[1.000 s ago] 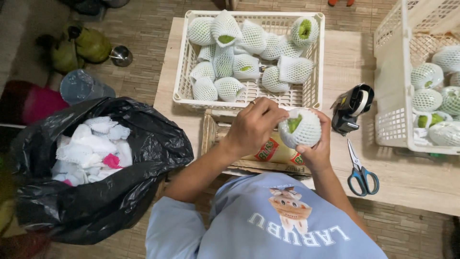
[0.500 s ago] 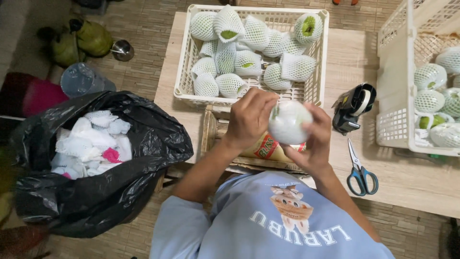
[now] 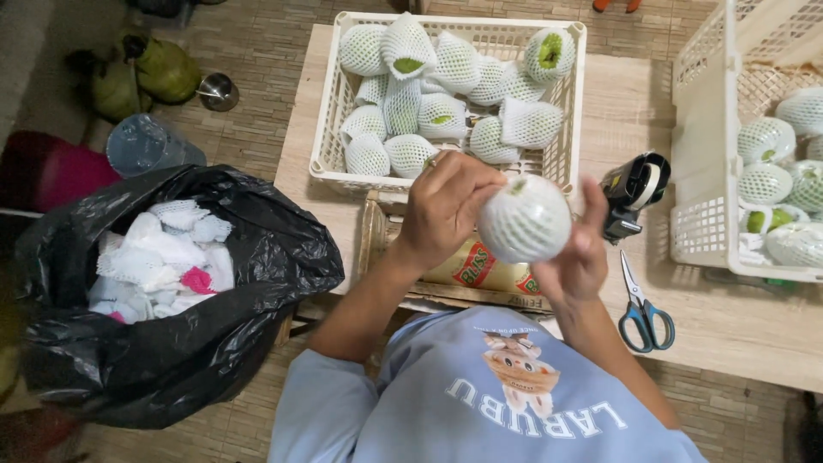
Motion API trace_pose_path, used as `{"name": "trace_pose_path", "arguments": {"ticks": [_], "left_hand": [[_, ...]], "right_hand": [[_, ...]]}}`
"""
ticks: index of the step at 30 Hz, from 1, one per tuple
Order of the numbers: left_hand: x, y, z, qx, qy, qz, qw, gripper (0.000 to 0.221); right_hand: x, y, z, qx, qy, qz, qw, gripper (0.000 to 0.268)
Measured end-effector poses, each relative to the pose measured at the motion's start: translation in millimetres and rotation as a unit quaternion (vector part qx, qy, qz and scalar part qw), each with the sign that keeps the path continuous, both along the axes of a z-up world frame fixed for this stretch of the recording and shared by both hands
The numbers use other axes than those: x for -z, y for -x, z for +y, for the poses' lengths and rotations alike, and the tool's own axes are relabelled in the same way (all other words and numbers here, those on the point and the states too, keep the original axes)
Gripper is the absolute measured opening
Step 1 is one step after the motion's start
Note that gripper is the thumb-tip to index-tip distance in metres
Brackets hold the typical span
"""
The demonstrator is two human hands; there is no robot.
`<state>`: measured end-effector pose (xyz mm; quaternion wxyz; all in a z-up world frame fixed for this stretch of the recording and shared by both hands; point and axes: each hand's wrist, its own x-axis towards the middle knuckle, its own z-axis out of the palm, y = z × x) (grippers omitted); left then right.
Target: Wrapping guavas in protective foam nets and securing them with tape before placing them in crates.
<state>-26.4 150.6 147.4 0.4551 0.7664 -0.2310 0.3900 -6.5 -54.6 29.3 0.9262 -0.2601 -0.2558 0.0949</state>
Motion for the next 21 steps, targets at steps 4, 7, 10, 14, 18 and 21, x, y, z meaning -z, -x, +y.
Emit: {"name": "trace_pose_path", "arguments": {"ticks": [4, 7, 10, 14, 18, 21], "left_hand": [[23.9, -13.2, -15.5, 0.098, 0.034, -0.027, 0.994, 0.015], [-6.3, -6.3, -3.8, 0.096, -0.014, -0.036, 0.995, 0.015], [-15.1, 0.8, 1.6, 0.037, -0.09, -0.054, 0.994, 0.011], [5.1, -5.4, -2.7, 0.023, -0.102, -0.09, 0.99, 0.011], [16.7, -8.3, 0.9, 0.039, -0.1, -0.116, 0.987, 0.016], [13.1, -8.0, 5.7, 0.027, -0.099, -0.108, 0.989, 0.012]], "right_hand": [[-0.2, 20.3, 1.7, -0.25, -0.039, 0.232, 0.939, 0.078], [10.9, 11.1, -12.2, -0.331, 0.012, 0.237, 0.913, 0.085], [12.0, -4.8, -2.4, -0.092, 0.043, 0.083, 0.991, 0.086], [-7.1, 10.2, 14.4, -0.24, -0.147, 0.217, 0.935, 0.061], [1.1, 6.2, -2.2, -0.376, -0.202, 0.209, 0.88, 0.079], [94.1, -30.2, -38.8, -0.202, -0.033, 0.022, 0.979, 0.088]]}}
